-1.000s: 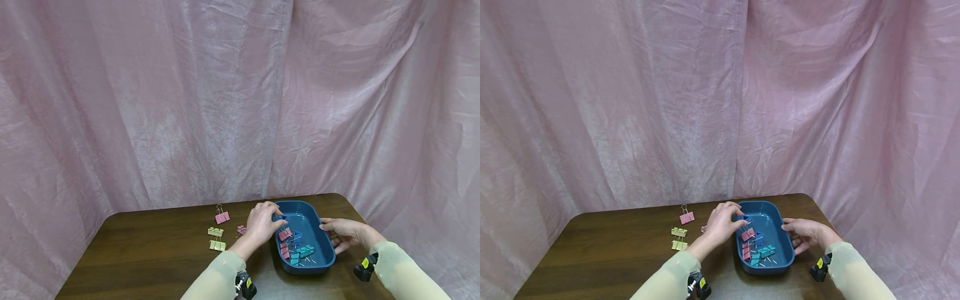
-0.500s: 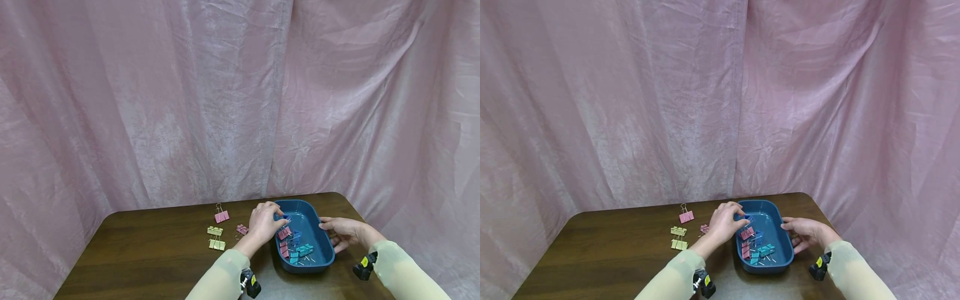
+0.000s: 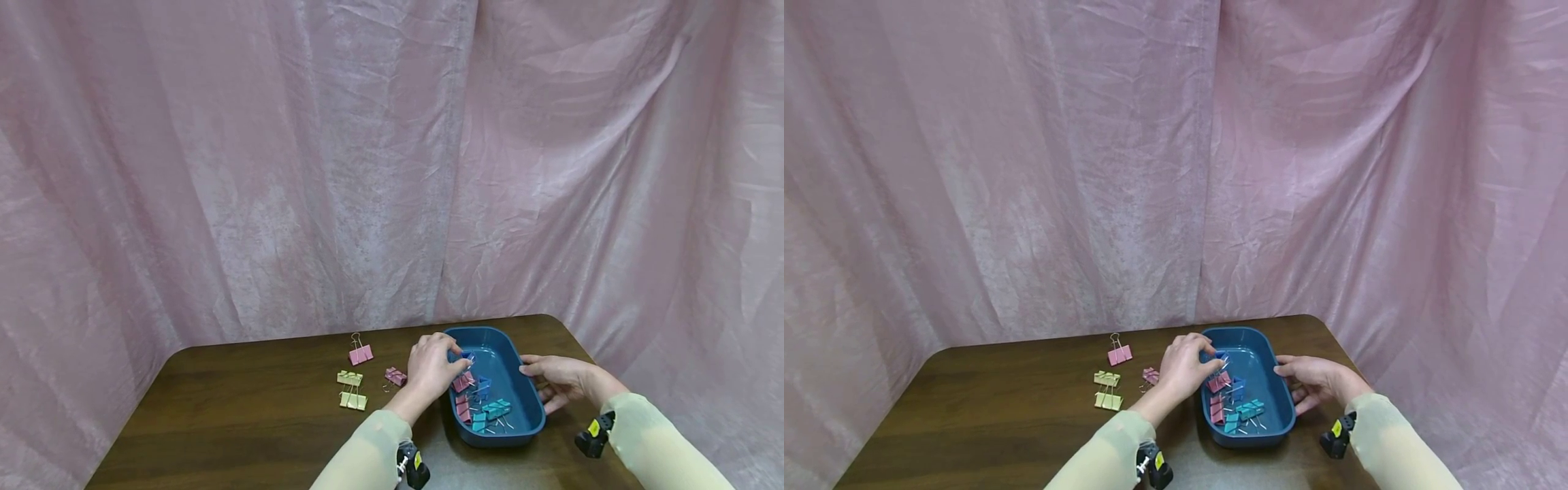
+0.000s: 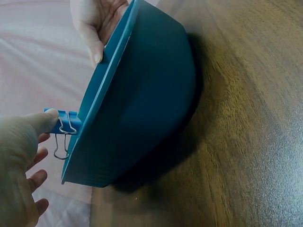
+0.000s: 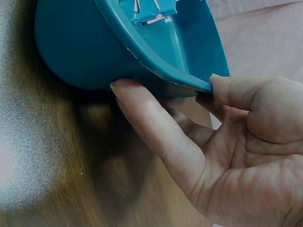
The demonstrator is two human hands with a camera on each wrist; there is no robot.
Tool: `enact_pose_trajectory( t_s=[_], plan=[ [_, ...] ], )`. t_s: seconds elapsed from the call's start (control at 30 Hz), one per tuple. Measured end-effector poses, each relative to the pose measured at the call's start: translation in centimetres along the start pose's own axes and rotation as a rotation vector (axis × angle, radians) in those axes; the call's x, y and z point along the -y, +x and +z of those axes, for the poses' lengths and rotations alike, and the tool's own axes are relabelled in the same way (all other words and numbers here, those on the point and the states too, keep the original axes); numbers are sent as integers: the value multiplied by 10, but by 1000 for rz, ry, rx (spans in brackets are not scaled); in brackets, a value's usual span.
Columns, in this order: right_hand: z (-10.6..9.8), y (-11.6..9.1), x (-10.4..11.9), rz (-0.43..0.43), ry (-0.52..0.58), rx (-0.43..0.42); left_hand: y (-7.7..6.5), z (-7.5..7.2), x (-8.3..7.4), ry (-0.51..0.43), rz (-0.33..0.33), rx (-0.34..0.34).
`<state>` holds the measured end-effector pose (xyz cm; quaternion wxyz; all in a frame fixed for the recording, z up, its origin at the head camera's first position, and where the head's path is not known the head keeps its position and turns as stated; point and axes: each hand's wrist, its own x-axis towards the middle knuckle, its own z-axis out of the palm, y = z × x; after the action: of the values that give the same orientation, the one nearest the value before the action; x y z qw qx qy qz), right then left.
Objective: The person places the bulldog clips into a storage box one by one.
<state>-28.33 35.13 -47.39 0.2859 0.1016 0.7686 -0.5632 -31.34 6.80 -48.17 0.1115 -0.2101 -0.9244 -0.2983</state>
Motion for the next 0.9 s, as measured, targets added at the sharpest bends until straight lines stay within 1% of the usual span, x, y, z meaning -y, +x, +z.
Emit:
enact_pose_trajectory(
  t_s=[0.2, 0.33, 0.43, 0.6, 0.73, 0.9],
  plan=[
    [0, 1, 0, -2, -10, -4, 1, 1, -3, -9, -6, -1],
    [1, 1, 1, -4, -6, 1, 1, 3, -4, 28, 13, 0],
    [1, 1, 0, -4, -5, 5, 0, 3, -4, 44, 26, 15],
    [1, 1, 1, -10, -8, 0, -1, 0, -4, 22, 30, 39],
    [1, 0, 1, -11, -7, -8, -1, -4, -4, 10, 37, 41],
    [-1, 0, 1, -3, 0, 2, -2, -7, -4, -8, 48, 43]
  ],
)
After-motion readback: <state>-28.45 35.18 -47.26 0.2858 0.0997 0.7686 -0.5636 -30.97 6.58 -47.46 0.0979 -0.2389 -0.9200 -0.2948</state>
